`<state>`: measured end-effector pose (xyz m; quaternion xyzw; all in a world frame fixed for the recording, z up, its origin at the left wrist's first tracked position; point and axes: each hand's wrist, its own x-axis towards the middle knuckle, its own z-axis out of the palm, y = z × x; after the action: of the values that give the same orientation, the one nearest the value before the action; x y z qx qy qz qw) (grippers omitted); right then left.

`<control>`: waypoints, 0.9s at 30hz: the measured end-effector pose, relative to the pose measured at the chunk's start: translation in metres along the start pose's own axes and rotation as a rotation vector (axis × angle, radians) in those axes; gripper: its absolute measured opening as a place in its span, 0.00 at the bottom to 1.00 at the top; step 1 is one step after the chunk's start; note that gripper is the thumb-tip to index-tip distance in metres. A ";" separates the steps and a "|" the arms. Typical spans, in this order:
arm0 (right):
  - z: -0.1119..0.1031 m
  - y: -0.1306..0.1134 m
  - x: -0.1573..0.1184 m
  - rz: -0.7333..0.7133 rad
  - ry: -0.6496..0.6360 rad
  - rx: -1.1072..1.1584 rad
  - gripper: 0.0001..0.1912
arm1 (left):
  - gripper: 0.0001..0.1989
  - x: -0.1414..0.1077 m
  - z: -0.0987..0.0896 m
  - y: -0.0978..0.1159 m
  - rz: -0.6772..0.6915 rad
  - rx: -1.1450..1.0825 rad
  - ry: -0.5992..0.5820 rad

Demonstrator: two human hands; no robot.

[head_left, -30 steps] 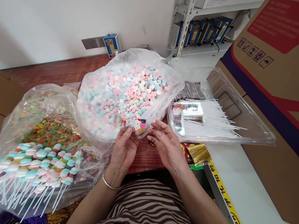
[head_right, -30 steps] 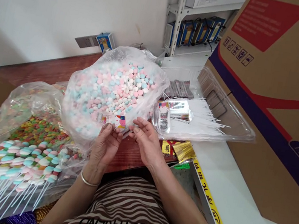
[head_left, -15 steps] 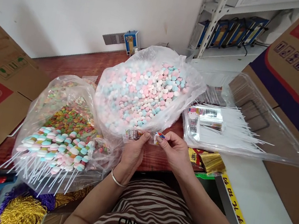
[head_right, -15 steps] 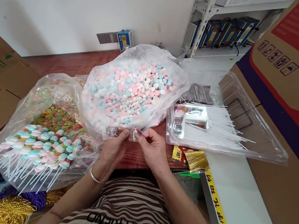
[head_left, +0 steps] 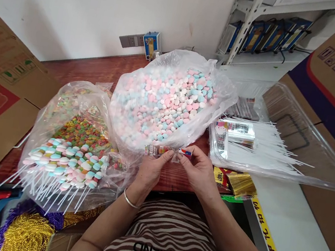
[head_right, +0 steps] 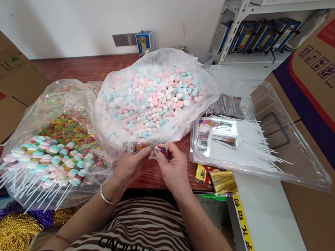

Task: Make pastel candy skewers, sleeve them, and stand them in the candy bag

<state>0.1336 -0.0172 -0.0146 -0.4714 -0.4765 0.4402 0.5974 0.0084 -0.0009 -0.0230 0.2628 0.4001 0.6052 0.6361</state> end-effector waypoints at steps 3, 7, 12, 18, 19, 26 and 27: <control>0.001 0.000 -0.001 0.010 0.001 -0.045 0.21 | 0.17 0.001 -0.001 0.001 0.083 0.006 0.036; -0.003 0.000 -0.001 0.043 -0.013 -0.041 0.25 | 0.22 0.005 -0.001 0.005 -0.004 -0.105 0.060; -0.008 -0.007 -0.007 0.018 0.017 0.043 0.17 | 0.23 0.009 -0.006 0.009 -0.088 -0.228 0.110; -0.006 -0.018 -0.015 -0.251 -0.064 -0.182 0.12 | 0.22 0.008 -0.007 0.008 -0.081 -0.247 0.074; -0.005 -0.018 -0.015 -0.278 -0.088 -0.217 0.12 | 0.22 0.007 -0.007 0.008 -0.070 -0.229 0.068; -0.004 -0.012 -0.016 -0.361 -0.256 -0.362 0.13 | 0.18 0.001 -0.005 0.010 0.021 -0.072 -0.020; -0.005 -0.011 -0.016 -0.381 -0.248 -0.385 0.12 | 0.18 0.001 -0.006 0.011 -0.020 -0.051 -0.051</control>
<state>0.1363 -0.0357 -0.0069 -0.4208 -0.7003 0.2761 0.5063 -0.0026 0.0009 -0.0174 0.2579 0.3706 0.6020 0.6585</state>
